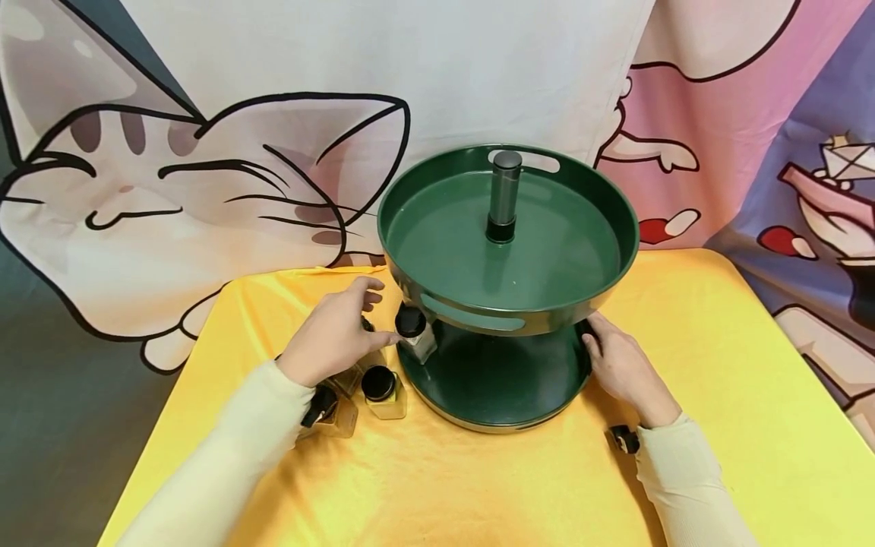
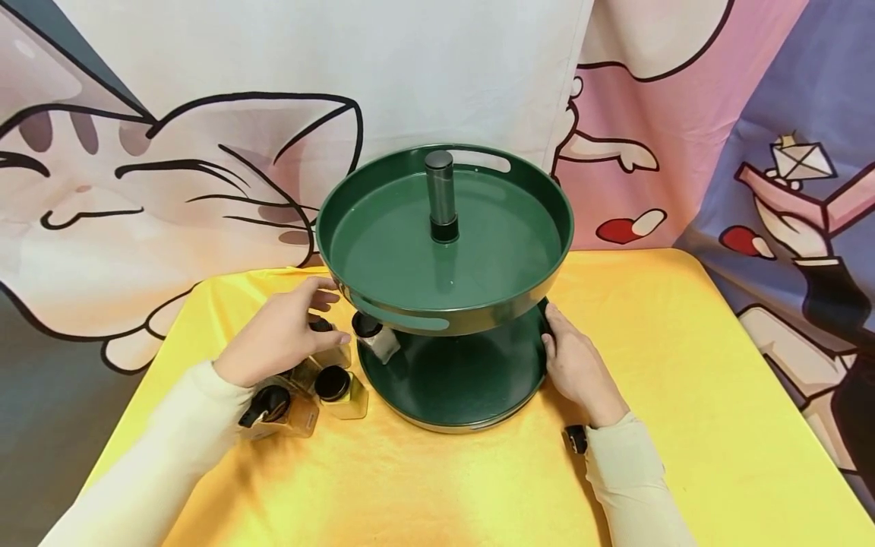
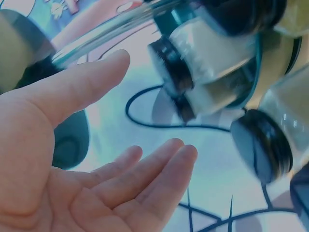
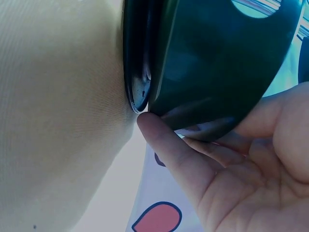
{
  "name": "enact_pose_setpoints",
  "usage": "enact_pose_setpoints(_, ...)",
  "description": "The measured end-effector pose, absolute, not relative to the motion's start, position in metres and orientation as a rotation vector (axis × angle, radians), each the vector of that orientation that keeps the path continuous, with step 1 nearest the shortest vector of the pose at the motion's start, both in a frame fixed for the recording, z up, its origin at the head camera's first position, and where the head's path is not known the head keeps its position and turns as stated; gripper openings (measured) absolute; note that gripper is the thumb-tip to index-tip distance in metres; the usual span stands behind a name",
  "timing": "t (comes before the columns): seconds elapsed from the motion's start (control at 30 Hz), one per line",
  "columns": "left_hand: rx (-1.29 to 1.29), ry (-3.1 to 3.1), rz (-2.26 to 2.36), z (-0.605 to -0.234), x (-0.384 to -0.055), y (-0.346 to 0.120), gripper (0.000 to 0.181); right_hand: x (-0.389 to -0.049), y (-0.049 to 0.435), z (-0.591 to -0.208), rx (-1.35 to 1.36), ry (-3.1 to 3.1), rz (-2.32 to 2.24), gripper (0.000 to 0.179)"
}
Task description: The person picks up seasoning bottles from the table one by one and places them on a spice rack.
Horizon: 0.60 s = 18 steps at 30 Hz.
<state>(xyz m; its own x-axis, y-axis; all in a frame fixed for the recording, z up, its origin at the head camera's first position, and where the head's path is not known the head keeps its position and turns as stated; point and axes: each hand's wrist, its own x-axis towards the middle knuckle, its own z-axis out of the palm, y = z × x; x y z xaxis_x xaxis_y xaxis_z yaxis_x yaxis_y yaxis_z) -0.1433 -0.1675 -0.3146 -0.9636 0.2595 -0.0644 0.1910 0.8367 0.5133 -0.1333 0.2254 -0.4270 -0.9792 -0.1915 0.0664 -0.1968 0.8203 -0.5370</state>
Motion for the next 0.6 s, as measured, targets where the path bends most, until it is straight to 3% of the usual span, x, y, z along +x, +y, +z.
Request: enact_pose_setpoints(0.6,0.231,3.003,0.821,-0.289,-0.104,-0.226,0.070,-0.134,0.230,-0.425,0.313,-2.992,0.917,0.044)
